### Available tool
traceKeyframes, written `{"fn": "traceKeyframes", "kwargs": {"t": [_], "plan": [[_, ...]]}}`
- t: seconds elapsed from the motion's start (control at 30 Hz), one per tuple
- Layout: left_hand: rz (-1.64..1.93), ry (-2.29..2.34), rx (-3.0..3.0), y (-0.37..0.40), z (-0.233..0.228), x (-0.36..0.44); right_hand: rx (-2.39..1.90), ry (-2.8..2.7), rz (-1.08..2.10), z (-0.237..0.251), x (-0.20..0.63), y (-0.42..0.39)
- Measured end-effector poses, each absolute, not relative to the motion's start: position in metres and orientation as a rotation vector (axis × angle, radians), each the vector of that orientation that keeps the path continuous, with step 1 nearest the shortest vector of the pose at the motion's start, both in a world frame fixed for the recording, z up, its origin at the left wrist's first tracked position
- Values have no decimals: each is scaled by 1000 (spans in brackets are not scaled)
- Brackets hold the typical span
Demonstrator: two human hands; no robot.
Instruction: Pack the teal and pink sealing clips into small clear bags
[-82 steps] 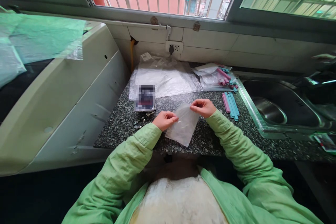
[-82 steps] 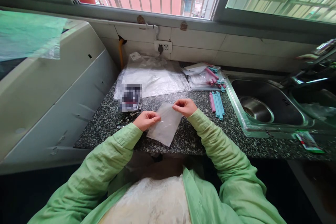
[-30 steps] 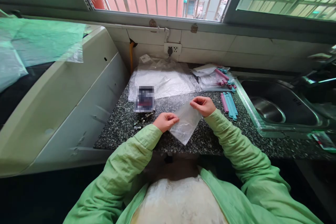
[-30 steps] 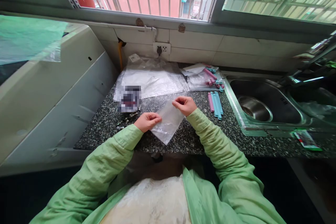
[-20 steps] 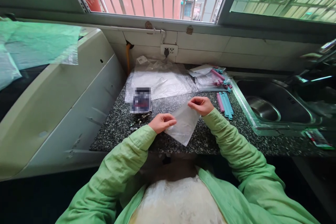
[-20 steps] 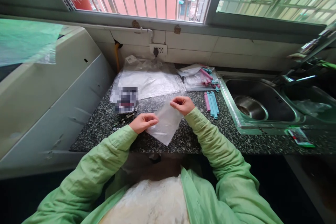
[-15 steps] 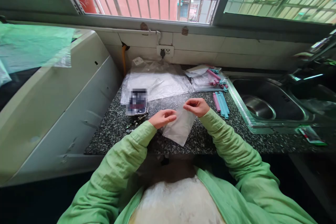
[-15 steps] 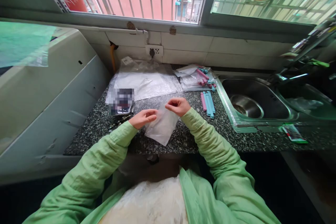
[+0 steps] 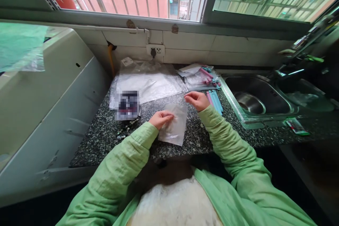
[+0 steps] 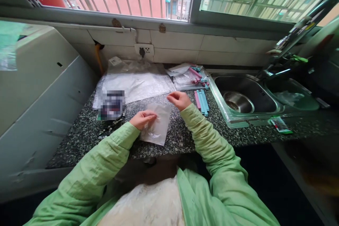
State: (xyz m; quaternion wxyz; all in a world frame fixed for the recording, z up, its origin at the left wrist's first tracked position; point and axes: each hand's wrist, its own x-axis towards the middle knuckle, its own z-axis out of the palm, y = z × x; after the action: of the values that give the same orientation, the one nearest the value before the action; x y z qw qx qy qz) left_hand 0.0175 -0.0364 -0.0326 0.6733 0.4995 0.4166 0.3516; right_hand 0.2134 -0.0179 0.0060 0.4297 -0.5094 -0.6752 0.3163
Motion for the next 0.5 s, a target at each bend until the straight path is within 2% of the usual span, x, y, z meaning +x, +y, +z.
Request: {"fn": "traceKeyframes", "kwargs": {"t": [0.23,0.33,0.5], "plan": [[825,903,1001,-35,-34,16,-2040,-1481,80,0,322,-21],[803,862,971,-36,-35,17,-2244,-1460,2,-8,347,-32],[797,852,921,-37,-33,17,-2381,-1465,46,-16,350,-36]]}}
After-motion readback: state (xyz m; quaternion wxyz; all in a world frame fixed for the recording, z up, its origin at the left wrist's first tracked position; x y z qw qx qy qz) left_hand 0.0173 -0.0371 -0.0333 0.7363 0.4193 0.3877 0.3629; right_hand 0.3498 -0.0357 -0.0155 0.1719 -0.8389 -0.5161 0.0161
